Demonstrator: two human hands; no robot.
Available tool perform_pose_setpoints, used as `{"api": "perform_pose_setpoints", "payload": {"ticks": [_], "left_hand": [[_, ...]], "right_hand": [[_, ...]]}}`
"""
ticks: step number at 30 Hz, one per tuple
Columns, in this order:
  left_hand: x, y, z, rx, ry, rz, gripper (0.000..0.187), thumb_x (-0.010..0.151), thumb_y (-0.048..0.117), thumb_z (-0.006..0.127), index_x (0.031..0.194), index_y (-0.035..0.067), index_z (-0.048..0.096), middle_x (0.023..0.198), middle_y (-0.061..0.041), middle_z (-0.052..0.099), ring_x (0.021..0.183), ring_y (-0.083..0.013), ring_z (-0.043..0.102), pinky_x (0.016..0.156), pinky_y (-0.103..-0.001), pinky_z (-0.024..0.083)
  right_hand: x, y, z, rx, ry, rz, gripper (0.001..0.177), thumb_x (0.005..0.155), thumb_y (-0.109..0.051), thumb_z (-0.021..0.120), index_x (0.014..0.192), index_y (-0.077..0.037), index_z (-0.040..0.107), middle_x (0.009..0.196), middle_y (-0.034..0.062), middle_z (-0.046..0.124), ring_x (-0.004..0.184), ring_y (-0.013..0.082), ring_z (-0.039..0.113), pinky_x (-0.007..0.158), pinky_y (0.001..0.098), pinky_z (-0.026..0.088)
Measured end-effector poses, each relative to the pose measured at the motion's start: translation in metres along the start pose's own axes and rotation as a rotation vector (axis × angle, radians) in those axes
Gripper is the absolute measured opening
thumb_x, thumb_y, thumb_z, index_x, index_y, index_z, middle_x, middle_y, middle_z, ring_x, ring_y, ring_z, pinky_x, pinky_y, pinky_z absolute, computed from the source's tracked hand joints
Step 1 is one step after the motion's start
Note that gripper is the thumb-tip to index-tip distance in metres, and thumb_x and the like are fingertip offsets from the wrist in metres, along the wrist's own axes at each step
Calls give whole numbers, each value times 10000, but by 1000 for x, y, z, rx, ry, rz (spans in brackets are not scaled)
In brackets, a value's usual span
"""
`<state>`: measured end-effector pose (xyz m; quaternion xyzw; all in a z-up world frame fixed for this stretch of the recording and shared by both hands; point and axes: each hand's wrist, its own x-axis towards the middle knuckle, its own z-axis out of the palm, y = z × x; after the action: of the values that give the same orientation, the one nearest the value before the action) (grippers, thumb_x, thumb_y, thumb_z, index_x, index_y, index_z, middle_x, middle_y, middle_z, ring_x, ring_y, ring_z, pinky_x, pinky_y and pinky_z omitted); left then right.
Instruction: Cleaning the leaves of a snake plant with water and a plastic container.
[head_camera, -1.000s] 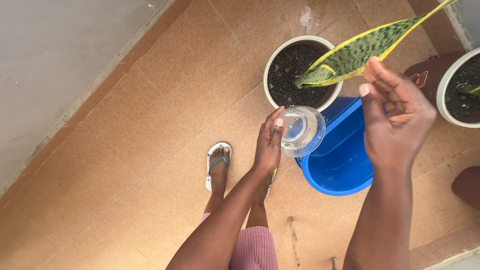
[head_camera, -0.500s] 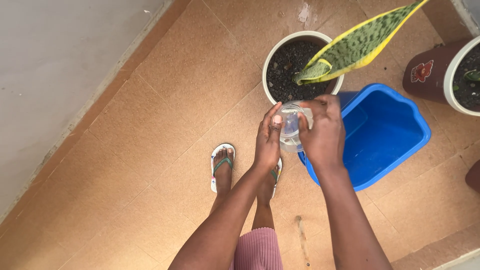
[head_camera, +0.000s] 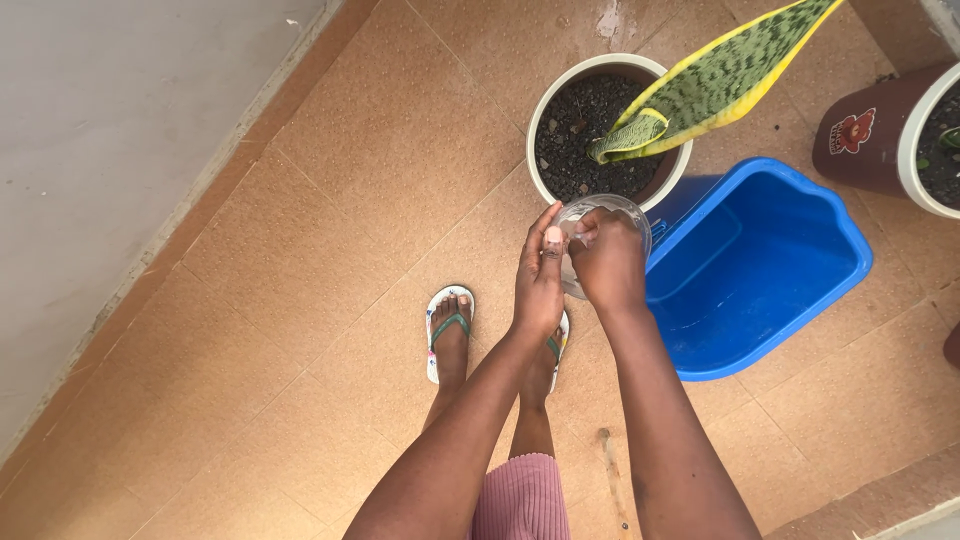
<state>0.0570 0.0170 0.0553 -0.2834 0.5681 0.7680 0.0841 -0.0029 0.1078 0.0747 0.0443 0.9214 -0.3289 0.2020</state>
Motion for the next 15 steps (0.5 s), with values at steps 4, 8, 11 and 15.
{"api": "perform_pose_setpoints", "payload": {"ticks": [4,8,11,15], "left_hand": [[3,-4,-2,-30,13,-48,517,1102,418,390,1559,178,430,1389,-158,587,1289,-185,559,1118,-348,430],[5,-4,-4,-28,20,-42,508,1103,439,397,1554,208,443,1410,-139,579,1273,-184,557,1089,-361,451],[9,1,-1,-29,24,-61,512,1093,448,396,1551,225,443,1425,-125,563,1235,-210,565,1045,-382,491],[13,1,-1,9,32,-117,514,1079,446,365,1555,257,418,1461,-110,521,1266,-227,572,1060,-393,510]], "right_hand": [[8,5,-6,209,-97,184,107,862,-4,744,969,0,737,955,166,795,827,199,772,752,315,604],[16,12,-24,802,-178,439,123,851,47,737,968,11,726,945,179,771,795,212,766,702,334,633],[21,15,-42,1138,-116,474,96,871,58,717,966,47,724,931,182,765,792,228,777,746,342,689],[25,-9,-77,944,87,488,114,865,71,749,976,71,724,913,202,762,772,227,779,733,328,692]]}}
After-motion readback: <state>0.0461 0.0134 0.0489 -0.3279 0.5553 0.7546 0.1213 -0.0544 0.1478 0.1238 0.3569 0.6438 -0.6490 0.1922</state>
